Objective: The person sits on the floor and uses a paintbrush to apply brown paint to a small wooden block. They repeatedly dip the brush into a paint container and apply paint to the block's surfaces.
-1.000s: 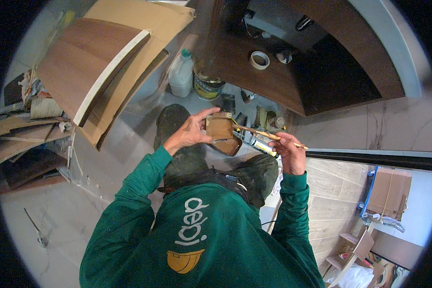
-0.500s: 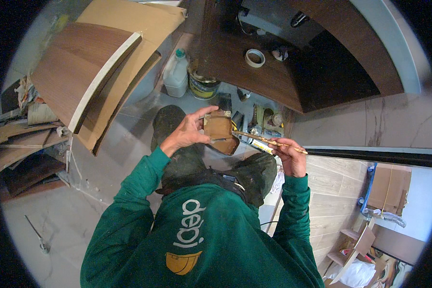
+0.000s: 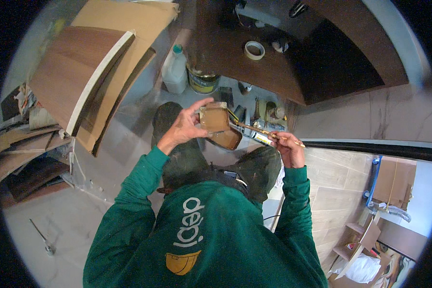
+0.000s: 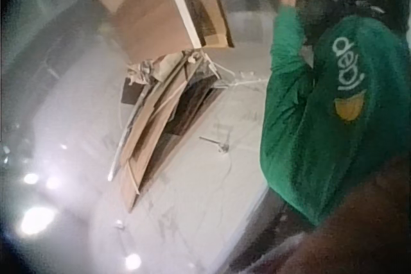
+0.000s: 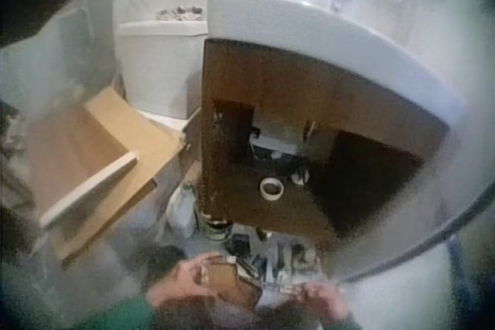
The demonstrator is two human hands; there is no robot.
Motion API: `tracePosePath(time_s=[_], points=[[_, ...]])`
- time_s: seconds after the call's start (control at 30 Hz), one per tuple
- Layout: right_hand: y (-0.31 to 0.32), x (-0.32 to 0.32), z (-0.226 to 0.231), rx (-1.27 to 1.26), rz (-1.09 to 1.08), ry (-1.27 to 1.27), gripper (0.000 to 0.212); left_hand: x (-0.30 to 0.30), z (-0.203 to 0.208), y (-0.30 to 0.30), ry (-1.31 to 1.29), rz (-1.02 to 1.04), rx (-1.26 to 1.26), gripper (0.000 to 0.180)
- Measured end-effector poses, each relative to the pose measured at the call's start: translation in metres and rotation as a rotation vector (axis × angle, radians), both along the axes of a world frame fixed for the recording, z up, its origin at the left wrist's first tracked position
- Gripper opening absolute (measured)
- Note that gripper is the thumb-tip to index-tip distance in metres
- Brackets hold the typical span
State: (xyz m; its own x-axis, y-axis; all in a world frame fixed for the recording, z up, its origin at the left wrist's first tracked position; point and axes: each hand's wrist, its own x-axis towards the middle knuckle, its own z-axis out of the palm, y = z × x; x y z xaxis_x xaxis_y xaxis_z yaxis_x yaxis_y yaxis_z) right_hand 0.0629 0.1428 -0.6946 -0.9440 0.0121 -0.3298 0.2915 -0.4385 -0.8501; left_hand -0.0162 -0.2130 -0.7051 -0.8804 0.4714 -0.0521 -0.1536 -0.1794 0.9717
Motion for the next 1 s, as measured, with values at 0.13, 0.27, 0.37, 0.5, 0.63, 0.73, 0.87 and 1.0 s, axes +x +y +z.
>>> tracePosePath(time_s=[0.13, 0.27, 0.37, 0.5, 0.63, 0.73, 0.87, 1.0], points=[[-0.002, -0.009, -0.077, 0.310, 0.039, -0.159, 0.023, 0.005, -0.001, -0.014, -0.012, 0.080, 0.006, 0.089], [-0.036, -0.024, -0.182, 0.726, 0.142, -0.145, 0.028, 0.015, 0.008, -0.031, -0.029, 0.186, -0.013, 0.089], [-0.056, -0.037, -0.232, 1.145, 0.243, 0.078, 0.030, 0.028, 0.016, -0.041, 0.026, 0.243, -0.055, 0.088], [-0.073, -0.052, -0.254, 1.356, 0.354, 0.199, 0.027, 0.049, 0.024, -0.051, -0.046, 0.309, -0.051, 0.089], [-0.073, -0.043, -0.272, 1.364, 0.388, 0.067, 0.027, 0.061, 0.022, -0.058, -0.041, 0.324, -0.052, 0.090], [-0.064, -0.037, -0.299, 1.191, 0.295, -0.085, 0.030, 0.064, 0.012, -0.054, -0.047, 0.342, -0.067, 0.091], [-0.054, -0.032, -0.321, -0.112, 0.265, -0.262, 0.040, 0.057, -0.001, -0.048, -0.039, 0.341, -0.159, 0.092], [-0.045, -0.027, -0.287, 0.159, 0.187, -0.627, 0.046, 0.046, -0.014, -0.047, -0.011, 0.319, -0.200, 0.092]])
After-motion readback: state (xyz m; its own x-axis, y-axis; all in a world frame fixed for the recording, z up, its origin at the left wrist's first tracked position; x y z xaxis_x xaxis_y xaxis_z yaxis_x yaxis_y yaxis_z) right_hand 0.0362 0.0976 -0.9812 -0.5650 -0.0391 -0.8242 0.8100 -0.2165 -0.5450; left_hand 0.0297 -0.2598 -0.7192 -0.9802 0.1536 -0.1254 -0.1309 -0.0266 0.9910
